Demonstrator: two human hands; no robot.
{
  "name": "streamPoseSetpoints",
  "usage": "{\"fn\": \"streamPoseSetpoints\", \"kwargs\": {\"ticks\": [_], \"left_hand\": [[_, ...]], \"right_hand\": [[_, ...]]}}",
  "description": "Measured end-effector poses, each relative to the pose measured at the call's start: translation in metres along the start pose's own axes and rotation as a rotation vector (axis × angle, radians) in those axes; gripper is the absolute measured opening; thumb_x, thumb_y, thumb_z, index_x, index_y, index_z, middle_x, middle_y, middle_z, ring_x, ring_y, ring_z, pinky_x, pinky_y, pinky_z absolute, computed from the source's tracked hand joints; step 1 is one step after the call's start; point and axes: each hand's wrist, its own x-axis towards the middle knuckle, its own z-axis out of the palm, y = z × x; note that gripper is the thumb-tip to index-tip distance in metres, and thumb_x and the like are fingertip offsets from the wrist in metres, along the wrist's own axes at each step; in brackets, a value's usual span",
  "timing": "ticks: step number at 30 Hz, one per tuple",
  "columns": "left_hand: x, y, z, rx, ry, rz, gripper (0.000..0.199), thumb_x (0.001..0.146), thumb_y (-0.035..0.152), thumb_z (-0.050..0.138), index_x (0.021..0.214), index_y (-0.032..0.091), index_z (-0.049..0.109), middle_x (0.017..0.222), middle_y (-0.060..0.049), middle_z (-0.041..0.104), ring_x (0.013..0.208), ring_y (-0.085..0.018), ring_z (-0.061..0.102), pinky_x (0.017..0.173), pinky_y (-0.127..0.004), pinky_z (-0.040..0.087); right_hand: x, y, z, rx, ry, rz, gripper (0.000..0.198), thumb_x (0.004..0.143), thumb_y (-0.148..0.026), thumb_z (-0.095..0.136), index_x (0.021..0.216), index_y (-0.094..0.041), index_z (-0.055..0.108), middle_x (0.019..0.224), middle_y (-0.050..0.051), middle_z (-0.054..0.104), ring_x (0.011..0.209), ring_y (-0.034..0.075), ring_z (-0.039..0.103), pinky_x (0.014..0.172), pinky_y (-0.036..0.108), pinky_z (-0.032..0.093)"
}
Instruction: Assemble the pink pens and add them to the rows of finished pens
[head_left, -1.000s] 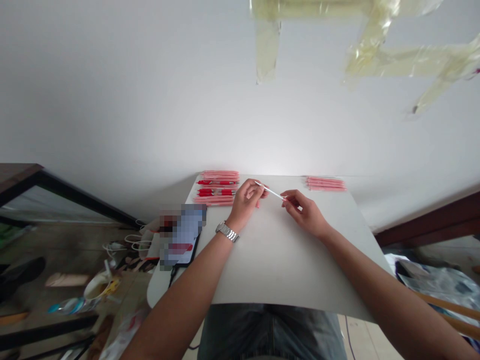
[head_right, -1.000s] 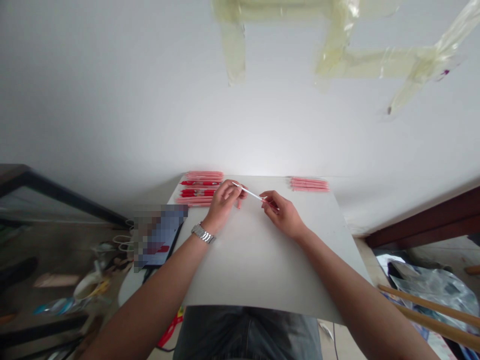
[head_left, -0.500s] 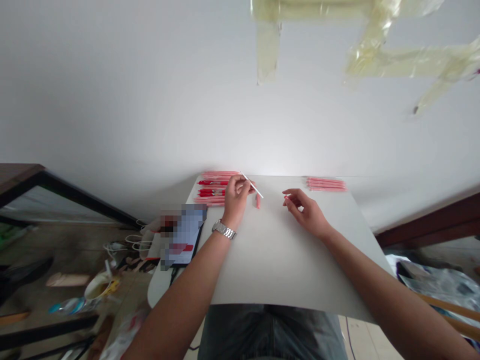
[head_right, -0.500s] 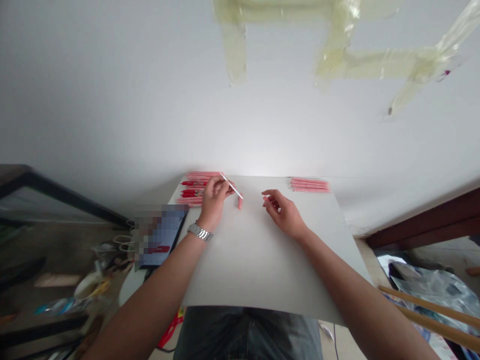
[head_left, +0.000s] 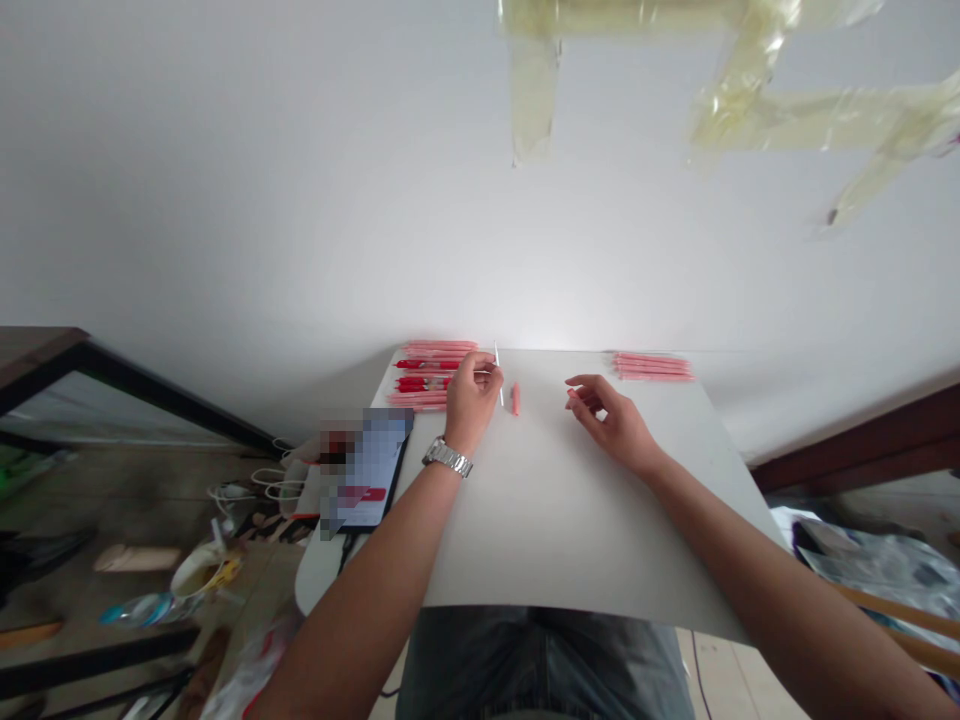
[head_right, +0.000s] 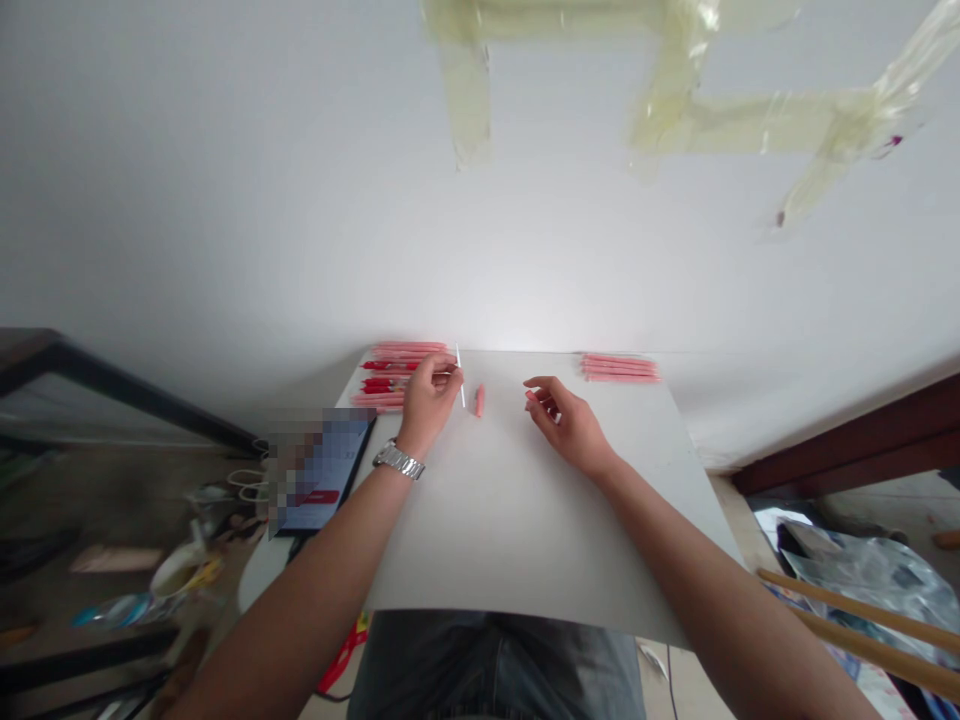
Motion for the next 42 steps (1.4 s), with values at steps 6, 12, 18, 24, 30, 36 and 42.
{"fn": "streamPoseSetpoints", "kwargs": {"ticks": [6, 12, 18, 24, 30, 36, 42], "left_hand": [[-0.0045, -0.0008, -0.0024, 0.231, -0.087, 0.031, 0.012, 0.089, 0.018, 0.064, 0.101, 0.022, 0.063, 0.095, -0.003, 0.071, 0.080, -0.016, 0.067, 0.079, -0.031, 0.053], [-0.0069, 0.0003, -0.0035, 0.347, -0.125, 0.016, 0.018, 0.086, 0.015, 0.065, 0.102, 0.022, 0.062, 0.088, -0.001, 0.069, 0.075, -0.016, 0.066, 0.076, -0.031, 0.051], [-0.0086, 0.0048, -0.0043, 0.459, -0.179, 0.036, 0.017, 0.085, 0.014, 0.066, 0.100, 0.022, 0.063, 0.084, -0.001, 0.068, 0.077, -0.017, 0.065, 0.073, -0.030, 0.049], [-0.0092, 0.0069, -0.0030, 0.512, -0.203, 0.037, 0.014, 0.087, 0.018, 0.067, 0.100, 0.023, 0.064, 0.085, -0.002, 0.069, 0.077, -0.018, 0.064, 0.071, -0.029, 0.048], [-0.0098, 0.0061, -0.0009, 0.509, -0.202, 0.036, 0.010, 0.087, 0.024, 0.069, 0.096, 0.023, 0.064, 0.077, -0.002, 0.067, 0.073, -0.019, 0.063, 0.065, -0.030, 0.045], [-0.0098, 0.0004, 0.0000, 0.474, -0.185, 0.076, 0.013, 0.086, 0.028, 0.073, 0.095, 0.024, 0.064, 0.072, 0.000, 0.067, 0.068, -0.019, 0.062, 0.062, -0.030, 0.043], [-0.0088, -0.0004, 0.0003, 0.498, -0.189, 0.079, 0.007, 0.090, 0.024, 0.066, 0.097, 0.024, 0.064, 0.075, -0.002, 0.068, 0.068, -0.019, 0.062, 0.065, -0.030, 0.045]], "right_hand": [[0.0009, 0.0024, 0.0015, -0.023, 0.033, 0.017, 0.032, 0.099, -0.050, 0.059, 0.121, -0.028, 0.061, 0.097, 0.006, 0.076, 0.088, 0.022, 0.072, 0.076, 0.036, 0.057], [0.0025, 0.0057, 0.0033, -0.017, 0.060, 0.022, 0.030, 0.097, -0.050, 0.062, 0.116, -0.028, 0.061, 0.099, 0.006, 0.078, 0.087, 0.022, 0.073, 0.074, 0.036, 0.057], [0.0025, 0.0054, 0.0043, -0.008, 0.068, 0.034, 0.025, 0.096, -0.049, 0.065, 0.107, -0.027, 0.062, 0.099, 0.005, 0.079, 0.087, 0.021, 0.074, 0.073, 0.035, 0.055], [0.0028, 0.0050, 0.0045, -0.010, 0.078, 0.035, 0.025, 0.095, -0.049, 0.066, 0.105, -0.026, 0.061, 0.097, 0.004, 0.078, 0.085, 0.020, 0.073, 0.072, 0.033, 0.054], [0.0033, 0.0045, 0.0046, -0.020, 0.075, 0.034, 0.027, 0.095, -0.051, 0.064, 0.104, -0.026, 0.061, 0.095, 0.005, 0.078, 0.083, 0.020, 0.073, 0.070, 0.033, 0.054], [0.0033, 0.0027, 0.0036, -0.023, 0.065, 0.034, 0.029, 0.096, -0.053, 0.062, 0.105, -0.025, 0.060, 0.096, 0.006, 0.078, 0.084, 0.021, 0.073, 0.070, 0.034, 0.055], [0.0031, 0.0044, 0.0034, -0.018, 0.065, 0.040, 0.026, 0.096, -0.050, 0.064, 0.104, -0.025, 0.060, 0.096, 0.005, 0.078, 0.083, 0.019, 0.072, 0.071, 0.033, 0.054]]}}
